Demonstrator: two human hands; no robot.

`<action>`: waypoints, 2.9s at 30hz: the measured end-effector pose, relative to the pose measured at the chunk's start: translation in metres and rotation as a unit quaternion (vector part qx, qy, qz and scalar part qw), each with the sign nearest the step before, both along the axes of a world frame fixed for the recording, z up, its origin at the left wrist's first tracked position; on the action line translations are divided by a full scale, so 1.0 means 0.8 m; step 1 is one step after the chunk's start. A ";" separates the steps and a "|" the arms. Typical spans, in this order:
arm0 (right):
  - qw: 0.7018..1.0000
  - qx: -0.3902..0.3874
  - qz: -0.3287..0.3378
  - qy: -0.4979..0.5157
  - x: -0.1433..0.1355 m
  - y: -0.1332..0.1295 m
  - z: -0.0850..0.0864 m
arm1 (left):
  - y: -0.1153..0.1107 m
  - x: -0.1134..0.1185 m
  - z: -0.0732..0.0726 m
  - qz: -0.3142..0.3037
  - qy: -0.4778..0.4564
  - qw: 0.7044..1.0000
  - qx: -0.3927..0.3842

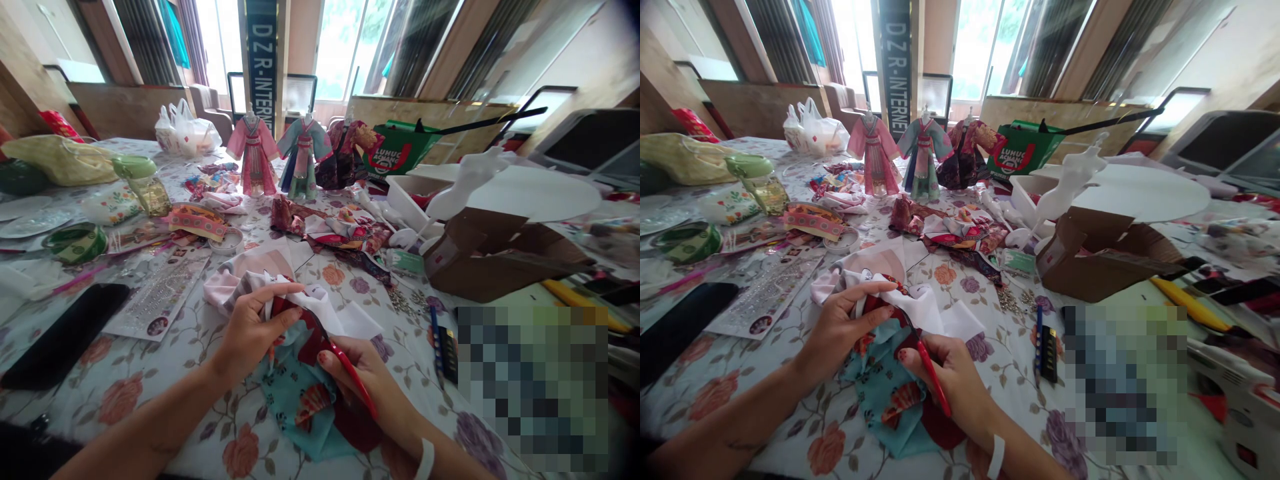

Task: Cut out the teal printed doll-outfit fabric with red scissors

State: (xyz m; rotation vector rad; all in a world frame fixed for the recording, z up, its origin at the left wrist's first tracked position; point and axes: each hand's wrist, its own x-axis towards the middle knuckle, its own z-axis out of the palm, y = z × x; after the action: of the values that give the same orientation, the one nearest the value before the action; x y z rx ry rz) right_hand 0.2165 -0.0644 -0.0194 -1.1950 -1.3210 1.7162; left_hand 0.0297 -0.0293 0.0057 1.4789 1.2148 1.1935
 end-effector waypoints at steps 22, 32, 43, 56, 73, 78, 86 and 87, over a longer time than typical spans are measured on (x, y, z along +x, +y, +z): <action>0.999 0.010 0.034 -0.013 0.004 0.006 0.000 | -0.002 0.001 0.000 -0.025 0.021 0.998 0.048; 0.999 0.017 0.018 -0.020 0.000 0.000 0.003 | -0.001 0.000 0.001 -0.024 0.036 0.998 0.050; 0.999 0.017 0.023 -0.020 0.004 0.003 -0.002 | -0.001 0.001 -0.001 -0.028 0.026 0.999 0.032; 0.999 0.000 -0.013 -0.035 -0.001 -0.001 0.004 | -0.003 0.000 0.002 -0.032 0.003 0.999 -0.010; 0.999 0.033 0.011 -0.042 -0.001 0.003 0.013 | -0.005 0.003 0.004 -0.030 0.016 0.999 0.022; 0.999 0.028 0.010 -0.040 -0.001 0.002 0.012 | -0.006 0.004 0.005 -0.021 0.010 0.999 0.022; 0.999 0.024 0.005 -0.045 0.000 0.001 0.008 | -0.006 0.005 0.006 -0.019 0.017 1.000 0.007; 0.999 0.018 0.003 -0.042 0.000 0.001 0.008 | -0.005 0.005 0.006 -0.020 0.016 1.000 0.006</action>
State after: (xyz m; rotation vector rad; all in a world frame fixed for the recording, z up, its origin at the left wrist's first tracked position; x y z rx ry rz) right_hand 0.2161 -0.0640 -0.0134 -1.2570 -1.4001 1.6554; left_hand 0.0339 -0.0336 0.0103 1.5303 1.1959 1.1550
